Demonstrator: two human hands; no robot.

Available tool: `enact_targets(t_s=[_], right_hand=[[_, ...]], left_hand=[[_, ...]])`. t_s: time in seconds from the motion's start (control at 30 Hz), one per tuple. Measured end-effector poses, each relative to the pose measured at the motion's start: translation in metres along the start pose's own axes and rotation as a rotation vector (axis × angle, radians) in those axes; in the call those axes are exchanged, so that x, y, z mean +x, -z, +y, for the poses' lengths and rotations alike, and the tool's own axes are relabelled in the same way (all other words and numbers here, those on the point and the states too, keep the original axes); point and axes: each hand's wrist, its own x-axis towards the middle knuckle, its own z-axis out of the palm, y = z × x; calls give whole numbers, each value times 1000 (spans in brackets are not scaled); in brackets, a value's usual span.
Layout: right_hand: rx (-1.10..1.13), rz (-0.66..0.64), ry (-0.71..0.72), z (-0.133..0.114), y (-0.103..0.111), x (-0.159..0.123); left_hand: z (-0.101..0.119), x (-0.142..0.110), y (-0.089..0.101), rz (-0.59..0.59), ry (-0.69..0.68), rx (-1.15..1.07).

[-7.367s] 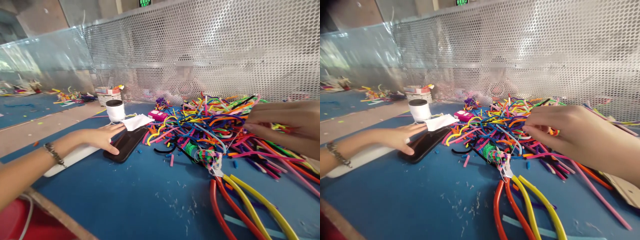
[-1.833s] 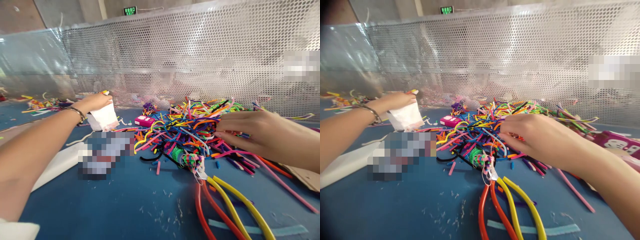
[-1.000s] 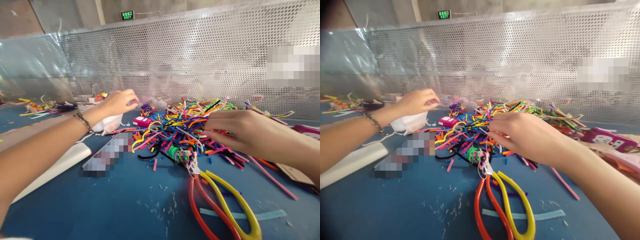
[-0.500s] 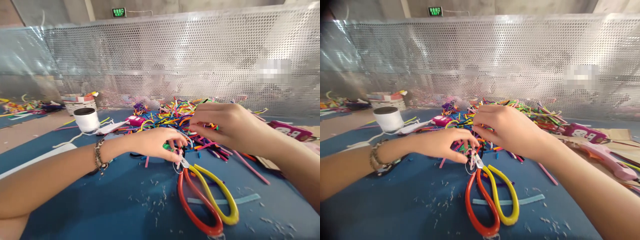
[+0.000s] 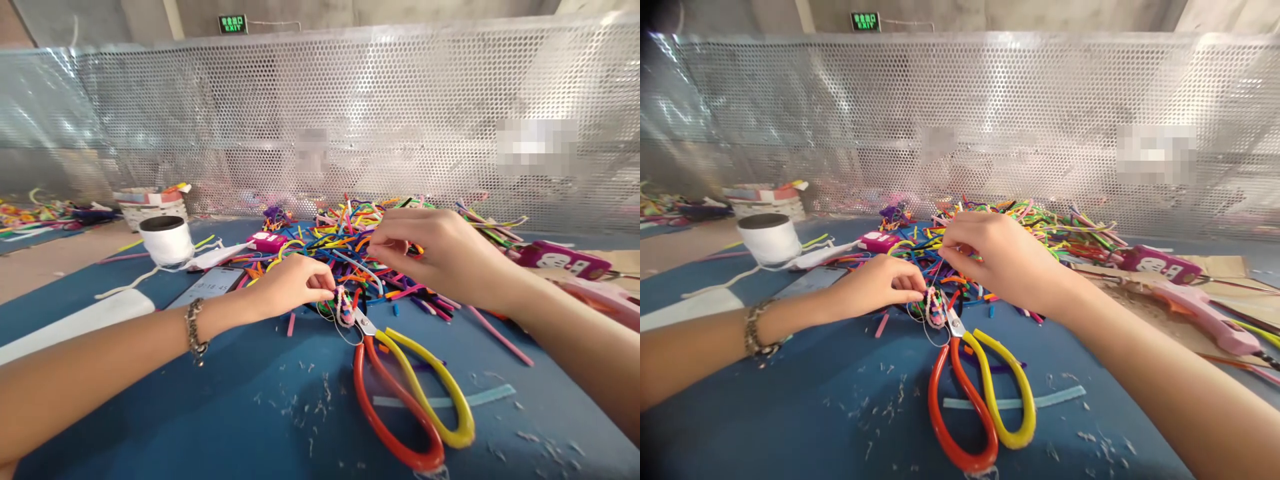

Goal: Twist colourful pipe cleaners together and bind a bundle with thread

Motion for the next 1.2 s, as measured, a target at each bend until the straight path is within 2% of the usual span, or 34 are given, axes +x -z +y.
enact_targets(t_s=[0.17, 0.23, 0.3, 0.37, 0.53, 0.63, 0.8, 0.97, 1.1, 1.2], right_hand=[[-15, -31, -37, 1, -2, 0], [-8, -14, -98, 2, -2, 0], [69, 32, -201, 2, -3, 0], [290, 89, -336, 2, -7, 0], [1106, 205, -586, -1, -20, 0], [1318, 280, -646, -4, -25, 0], [1378, 301, -598, -4, -32, 0], [1341, 316, -656, -6, -38, 0], [1319, 336, -704, -11, -37, 1], [1292, 322, -691, -15, -34, 1]], left_hand=[[-1, 5, 13, -40, -17, 25], [4, 6, 20, -47, 7, -10], [11, 8, 27, -107, 57, -85], [17, 9, 31, -184, 97, -181], [15, 13, 30, -284, 128, -475], [8, 16, 28, -287, 147, -639], [1, 17, 30, -252, 175, -695], [1, 17, 26, -221, 99, -492], [13, 14, 8, -257, -9, -322], [26, 13, -10, -192, -92, -196]])
